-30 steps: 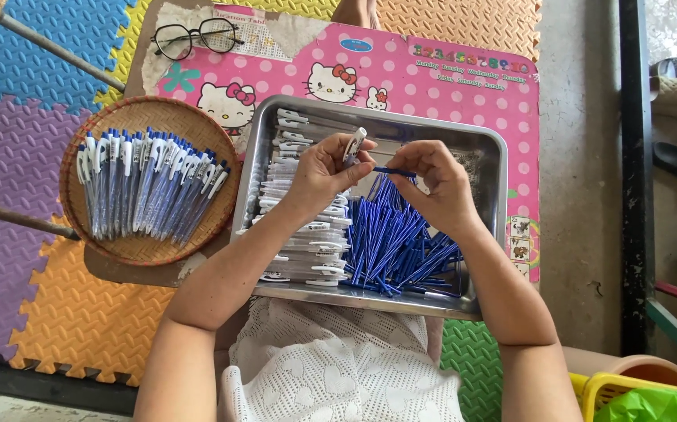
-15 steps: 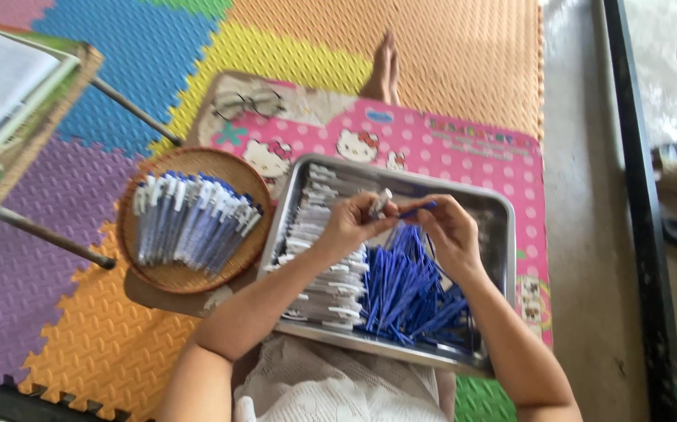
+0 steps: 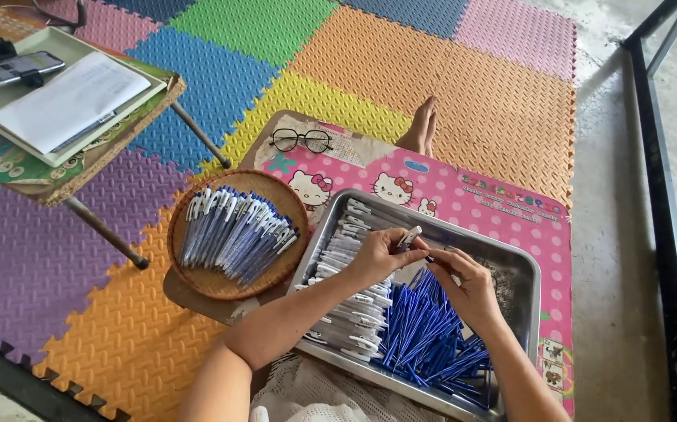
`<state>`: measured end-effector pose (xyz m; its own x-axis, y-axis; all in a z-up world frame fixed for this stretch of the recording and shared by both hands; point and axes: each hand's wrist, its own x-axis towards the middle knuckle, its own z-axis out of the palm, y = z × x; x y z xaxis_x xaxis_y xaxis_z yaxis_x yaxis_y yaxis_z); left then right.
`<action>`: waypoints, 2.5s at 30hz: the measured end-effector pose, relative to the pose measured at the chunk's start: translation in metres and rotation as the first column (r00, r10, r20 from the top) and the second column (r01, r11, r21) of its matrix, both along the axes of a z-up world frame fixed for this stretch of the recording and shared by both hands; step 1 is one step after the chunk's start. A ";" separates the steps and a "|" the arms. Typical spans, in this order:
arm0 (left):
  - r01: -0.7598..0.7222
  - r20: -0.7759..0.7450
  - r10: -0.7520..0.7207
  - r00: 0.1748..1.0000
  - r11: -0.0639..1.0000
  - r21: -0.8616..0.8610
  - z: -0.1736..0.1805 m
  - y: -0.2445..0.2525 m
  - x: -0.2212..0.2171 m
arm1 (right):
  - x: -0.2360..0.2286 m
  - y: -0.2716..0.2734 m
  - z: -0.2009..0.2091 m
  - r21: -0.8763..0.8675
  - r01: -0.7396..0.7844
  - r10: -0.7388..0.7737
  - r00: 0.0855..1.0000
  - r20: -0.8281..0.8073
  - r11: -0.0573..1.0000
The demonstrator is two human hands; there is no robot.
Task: Assembling ballpoint pens by inserting ink refills into pen bodies and attaching caps.
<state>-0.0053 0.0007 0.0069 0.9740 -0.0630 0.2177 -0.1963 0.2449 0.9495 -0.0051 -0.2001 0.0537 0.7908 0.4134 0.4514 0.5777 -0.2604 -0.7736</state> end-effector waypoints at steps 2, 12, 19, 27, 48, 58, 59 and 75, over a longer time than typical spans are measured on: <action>-0.004 -0.008 0.004 1.000 1.000 0.007 -0.006 -0.001 0.004 | 0.003 -0.007 -0.016 0.038 0.011 -0.009 0.998 -0.058 0.999; 0.229 -0.091 -0.244 0.965 0.961 -0.155 0.003 0.009 0.006 | 0.006 -0.016 -0.018 0.254 0.000 0.057 0.974 -0.220 0.967; 0.397 0.036 -0.399 0.916 0.890 -0.224 -0.005 0.001 -0.003 | 0.016 -0.026 -0.017 0.459 0.101 -0.049 0.991 -0.122 0.882; 0.542 0.010 -0.544 0.839 0.836 -0.087 -0.033 0.000 0.005 | 0.018 -0.028 -0.016 0.428 0.020 0.018 0.996 -0.085 0.904; 0.588 -0.029 -0.605 0.796 0.783 -0.204 -0.014 -0.005 -0.006 | 0.009 -0.021 -0.001 0.238 -0.077 0.133 0.965 -0.228 0.968; 0.626 -0.046 -0.655 0.754 0.738 -0.252 -0.004 -0.010 -0.012 | 0.008 -0.023 0.003 0.385 0.016 0.056 0.983 -0.174 0.923; 0.603 -0.045 -0.635 0.772 0.752 -0.268 -0.004 -0.010 -0.012 | 0.007 -0.019 0.000 0.378 0.036 0.020 0.989 -0.144 0.925; 0.463 0.079 -0.466 0.881 0.816 -0.346 -0.020 -0.024 -0.005 | -0.001 0.003 0.012 0.393 -0.006 0.073 0.985 -0.157 0.919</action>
